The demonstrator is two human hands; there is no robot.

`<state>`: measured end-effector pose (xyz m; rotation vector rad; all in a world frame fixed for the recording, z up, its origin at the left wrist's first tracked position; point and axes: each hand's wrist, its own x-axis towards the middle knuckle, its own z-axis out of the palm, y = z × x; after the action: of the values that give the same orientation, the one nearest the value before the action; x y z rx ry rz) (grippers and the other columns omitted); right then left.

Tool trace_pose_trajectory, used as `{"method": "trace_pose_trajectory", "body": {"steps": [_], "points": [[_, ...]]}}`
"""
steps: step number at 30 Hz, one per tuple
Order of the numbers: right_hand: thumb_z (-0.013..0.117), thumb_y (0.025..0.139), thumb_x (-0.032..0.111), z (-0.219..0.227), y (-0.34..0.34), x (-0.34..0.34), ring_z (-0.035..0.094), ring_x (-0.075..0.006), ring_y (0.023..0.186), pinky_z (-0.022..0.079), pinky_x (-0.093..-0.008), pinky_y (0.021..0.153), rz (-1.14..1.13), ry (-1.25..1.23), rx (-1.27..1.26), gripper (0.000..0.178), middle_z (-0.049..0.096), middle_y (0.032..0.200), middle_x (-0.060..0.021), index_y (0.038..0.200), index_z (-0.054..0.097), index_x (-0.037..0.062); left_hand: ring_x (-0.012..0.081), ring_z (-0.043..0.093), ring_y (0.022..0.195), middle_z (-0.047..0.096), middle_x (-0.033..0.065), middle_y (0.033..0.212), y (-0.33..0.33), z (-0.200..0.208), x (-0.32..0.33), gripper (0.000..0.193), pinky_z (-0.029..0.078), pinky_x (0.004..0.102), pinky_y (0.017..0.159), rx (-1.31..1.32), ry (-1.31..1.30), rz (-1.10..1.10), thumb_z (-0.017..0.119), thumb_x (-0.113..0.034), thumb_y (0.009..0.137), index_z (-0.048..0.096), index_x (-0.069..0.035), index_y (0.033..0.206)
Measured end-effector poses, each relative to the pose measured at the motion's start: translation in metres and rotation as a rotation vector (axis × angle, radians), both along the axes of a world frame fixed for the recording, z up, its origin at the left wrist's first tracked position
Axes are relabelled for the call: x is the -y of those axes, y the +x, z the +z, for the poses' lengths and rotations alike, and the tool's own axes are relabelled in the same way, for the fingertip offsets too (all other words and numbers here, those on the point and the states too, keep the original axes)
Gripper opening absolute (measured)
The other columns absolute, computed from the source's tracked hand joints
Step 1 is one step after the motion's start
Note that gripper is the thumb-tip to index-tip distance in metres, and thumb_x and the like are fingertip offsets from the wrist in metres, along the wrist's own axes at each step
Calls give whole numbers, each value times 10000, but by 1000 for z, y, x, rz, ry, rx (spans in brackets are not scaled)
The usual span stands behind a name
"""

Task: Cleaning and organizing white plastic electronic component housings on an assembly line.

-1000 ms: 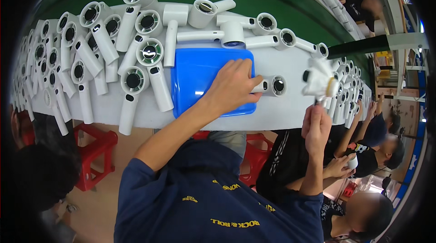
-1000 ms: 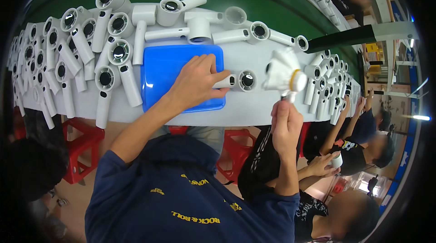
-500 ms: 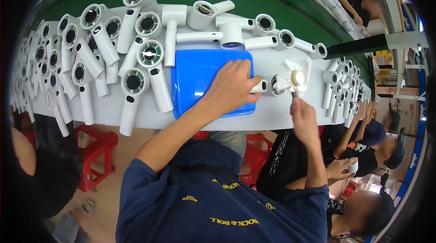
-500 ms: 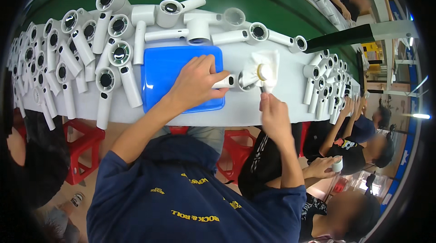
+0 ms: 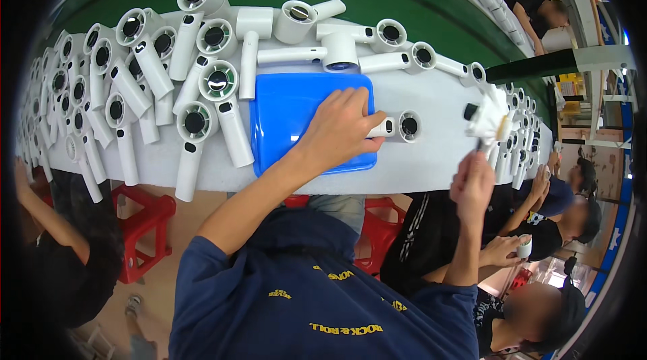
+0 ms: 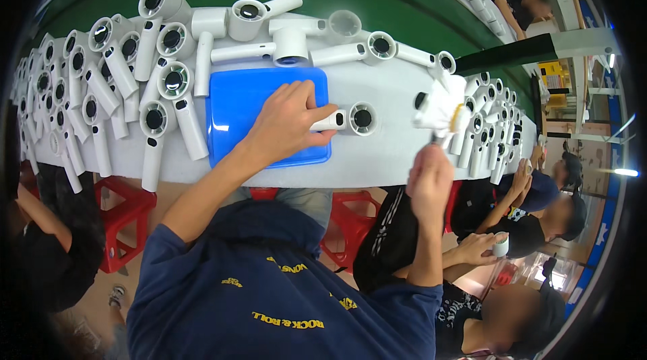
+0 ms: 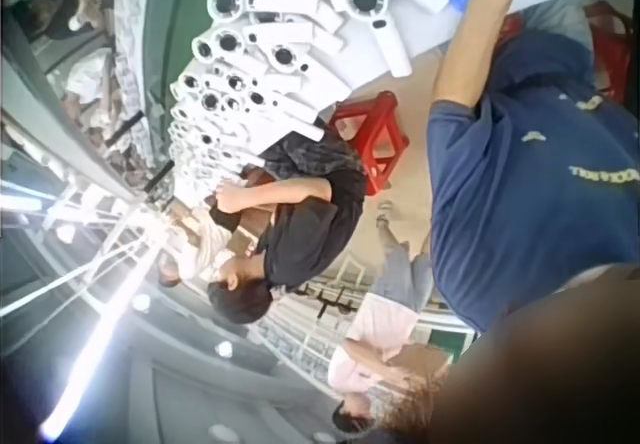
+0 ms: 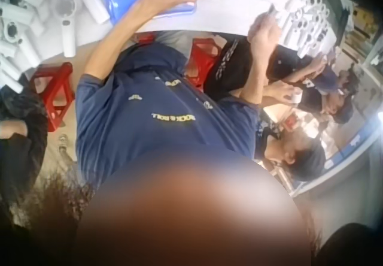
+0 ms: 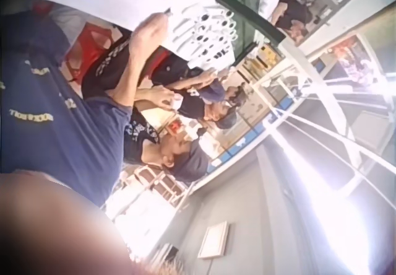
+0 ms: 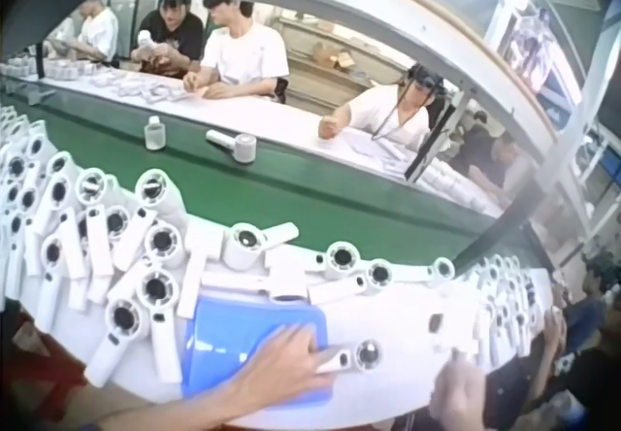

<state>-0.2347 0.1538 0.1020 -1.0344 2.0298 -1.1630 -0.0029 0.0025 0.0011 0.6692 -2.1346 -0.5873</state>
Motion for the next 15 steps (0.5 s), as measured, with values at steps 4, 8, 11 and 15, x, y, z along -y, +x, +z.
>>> {"method": "trace_pose_trajectory", "body": {"steps": [4,8,11,15], "points": [[416,1088,293,-25,10,0,488,-146,561,385,-338,529,268,295,-326,465,506,614,-70,747,517,-7,231,526,755,478,58,808,2,-1,1,349,439,358,670,37,4,3,841,-224,674,756,-127,998],[411,1099,319,-6,12,-10,389,-54,467,288,-260,420,86,-25,-120,455,427,562,37,732,496,63,232,525,756,484,58,813,2,3,2,352,434,357,665,24,5,1,846,-227,671,755,-128,996],[414,1095,331,-58,-4,-15,431,-119,483,355,-324,468,325,-7,-874,448,429,572,13,763,484,38,231,525,753,485,57,813,0,2,3,351,427,358,657,44,-17,-8,846,-225,671,755,-128,996],[430,1094,329,-21,16,-8,390,-74,489,299,-274,462,194,121,-294,484,439,571,33,694,473,59,231,525,750,484,57,807,3,-1,1,348,424,357,654,23,0,9,845,-220,673,755,-128,997]]}}
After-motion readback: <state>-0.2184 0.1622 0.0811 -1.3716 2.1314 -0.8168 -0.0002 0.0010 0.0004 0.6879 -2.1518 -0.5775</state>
